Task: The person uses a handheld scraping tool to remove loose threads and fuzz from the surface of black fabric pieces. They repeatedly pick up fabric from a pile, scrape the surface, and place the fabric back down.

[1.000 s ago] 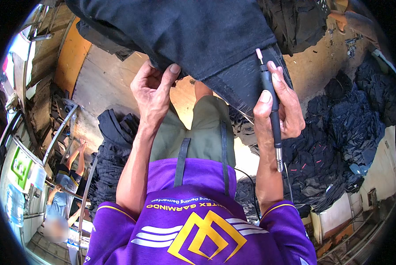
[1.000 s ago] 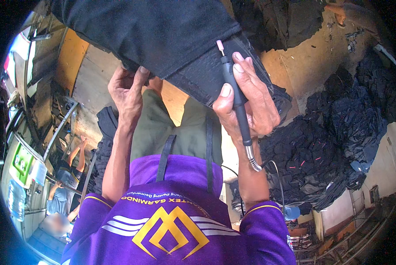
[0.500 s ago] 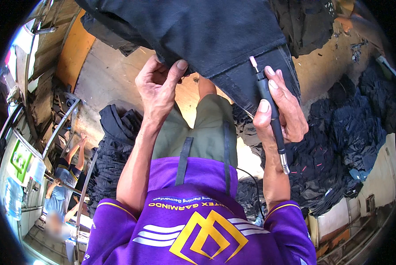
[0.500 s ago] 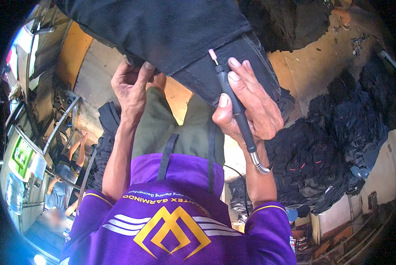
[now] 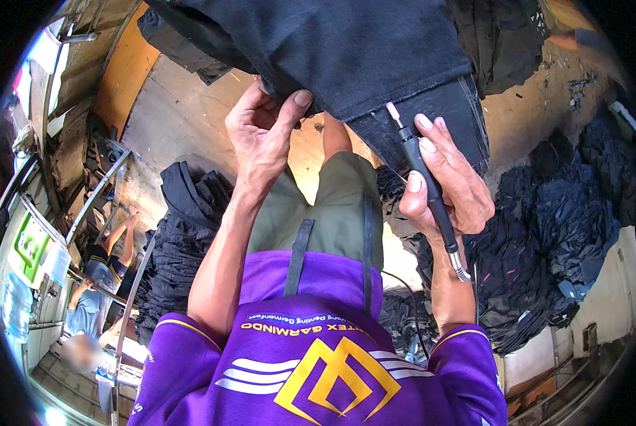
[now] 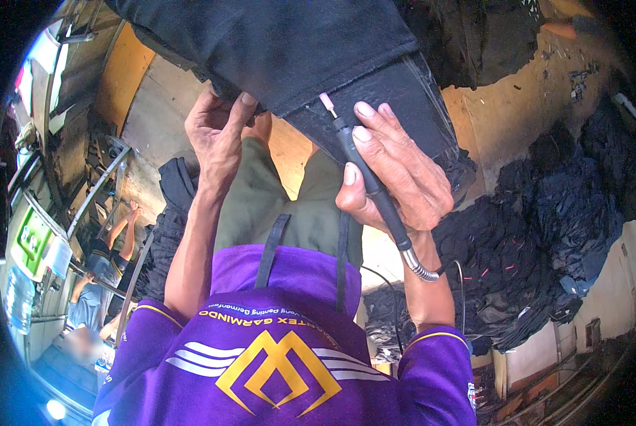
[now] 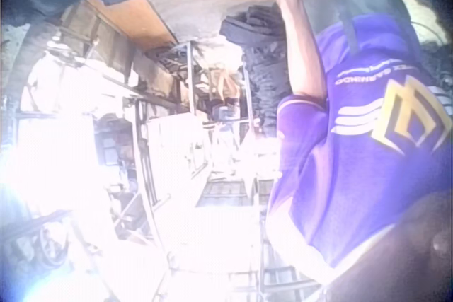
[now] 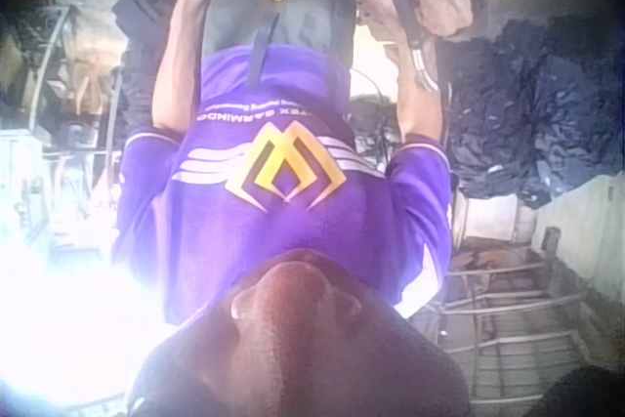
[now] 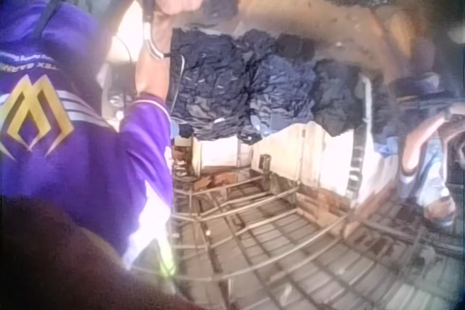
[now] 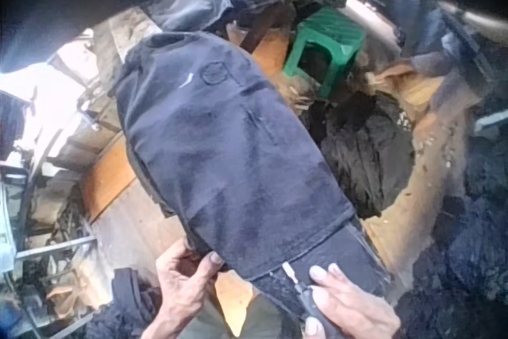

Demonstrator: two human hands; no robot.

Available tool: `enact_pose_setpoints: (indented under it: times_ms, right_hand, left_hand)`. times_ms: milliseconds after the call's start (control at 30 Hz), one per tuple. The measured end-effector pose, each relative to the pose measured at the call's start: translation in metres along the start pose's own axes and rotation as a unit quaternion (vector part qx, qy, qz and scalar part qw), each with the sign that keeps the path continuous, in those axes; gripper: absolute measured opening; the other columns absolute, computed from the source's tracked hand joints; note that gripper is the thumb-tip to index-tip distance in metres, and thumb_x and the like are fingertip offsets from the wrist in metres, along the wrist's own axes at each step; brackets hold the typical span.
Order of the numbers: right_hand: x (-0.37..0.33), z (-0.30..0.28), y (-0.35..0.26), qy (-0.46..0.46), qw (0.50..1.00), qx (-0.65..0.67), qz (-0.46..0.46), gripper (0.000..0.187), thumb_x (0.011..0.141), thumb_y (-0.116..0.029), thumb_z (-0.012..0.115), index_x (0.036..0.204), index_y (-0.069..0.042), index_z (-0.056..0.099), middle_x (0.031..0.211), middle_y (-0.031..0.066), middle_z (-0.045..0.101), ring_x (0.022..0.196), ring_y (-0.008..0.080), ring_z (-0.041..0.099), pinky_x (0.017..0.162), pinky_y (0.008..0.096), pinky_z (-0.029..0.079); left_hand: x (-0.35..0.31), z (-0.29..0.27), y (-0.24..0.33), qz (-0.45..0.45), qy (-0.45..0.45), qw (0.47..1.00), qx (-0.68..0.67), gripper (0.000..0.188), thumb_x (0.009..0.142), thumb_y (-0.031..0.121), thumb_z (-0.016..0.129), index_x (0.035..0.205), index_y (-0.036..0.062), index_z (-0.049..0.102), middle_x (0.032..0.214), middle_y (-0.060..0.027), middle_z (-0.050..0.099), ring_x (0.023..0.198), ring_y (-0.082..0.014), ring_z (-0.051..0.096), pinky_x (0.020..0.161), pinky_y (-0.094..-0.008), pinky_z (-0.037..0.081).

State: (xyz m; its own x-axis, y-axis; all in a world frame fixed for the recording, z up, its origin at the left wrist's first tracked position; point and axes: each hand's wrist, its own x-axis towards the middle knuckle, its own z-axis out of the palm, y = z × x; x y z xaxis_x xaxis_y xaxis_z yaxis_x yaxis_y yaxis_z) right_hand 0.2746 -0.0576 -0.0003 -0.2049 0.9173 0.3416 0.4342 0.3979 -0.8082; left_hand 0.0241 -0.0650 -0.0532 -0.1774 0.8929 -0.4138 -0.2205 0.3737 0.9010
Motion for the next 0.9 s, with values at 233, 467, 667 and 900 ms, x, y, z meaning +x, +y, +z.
enact_pose_setpoints:
  times_ms: [233,467,667,900]
  right_hand:
    - [0.0,0.001,-0.002,-0.023,1.0,0.013,-0.008,0.034,0.086,-0.003,0.073,0.119,0.006,0.075,0.109,0.0234,0.079,0.112,0.0409,0.078,0.102,0.0558,0.062]
    - [0.002,0.003,-0.003,-0.008,1.0,-0.018,0.002,0.031,0.088,-0.006,0.073,0.116,0.006,0.076,0.106,0.0246,0.08,0.111,0.0404,0.079,0.103,0.0542,0.063]
    - [0.002,0.009,-0.001,-0.03,0.999,0.02,-0.022,0.03,0.088,-0.007,0.075,0.117,0.004,0.077,0.106,0.0222,0.08,0.11,0.0392,0.079,0.102,0.0538,0.063]
    - [0.008,0.0,-0.007,-0.082,0.995,0.056,-0.002,0.029,0.092,-0.009,0.076,0.118,0.004,0.077,0.111,0.0232,0.08,0.114,0.039,0.078,0.103,0.054,0.062]
  left_hand:
    - [-0.002,0.0,0.0,0.003,0.013,1.0,-0.006,0.02,0.1,0.005,0.079,0.118,-0.0002,0.074,0.104,-0.0054,0.078,0.09,-0.0116,0.071,0.082,-0.0284,0.056]
    - [0.0,0.0,0.0,0.006,0.004,1.0,-0.005,0.02,0.1,0.006,0.079,0.118,-0.001,0.074,0.106,-0.0068,0.078,0.093,-0.0129,0.072,0.083,-0.0287,0.057]
    - [0.0,-0.004,-0.002,0.0,-0.002,1.0,0.002,0.022,0.1,0.006,0.079,0.12,-0.0014,0.074,0.11,-0.0081,0.078,0.095,-0.0136,0.072,0.083,-0.0296,0.057]
    - [0.002,-0.009,0.0,-0.026,-0.008,0.999,0.03,0.022,0.101,0.012,0.08,0.117,-0.0004,0.074,0.103,-0.0064,0.078,0.09,-0.0132,0.072,0.081,-0.03,0.057]
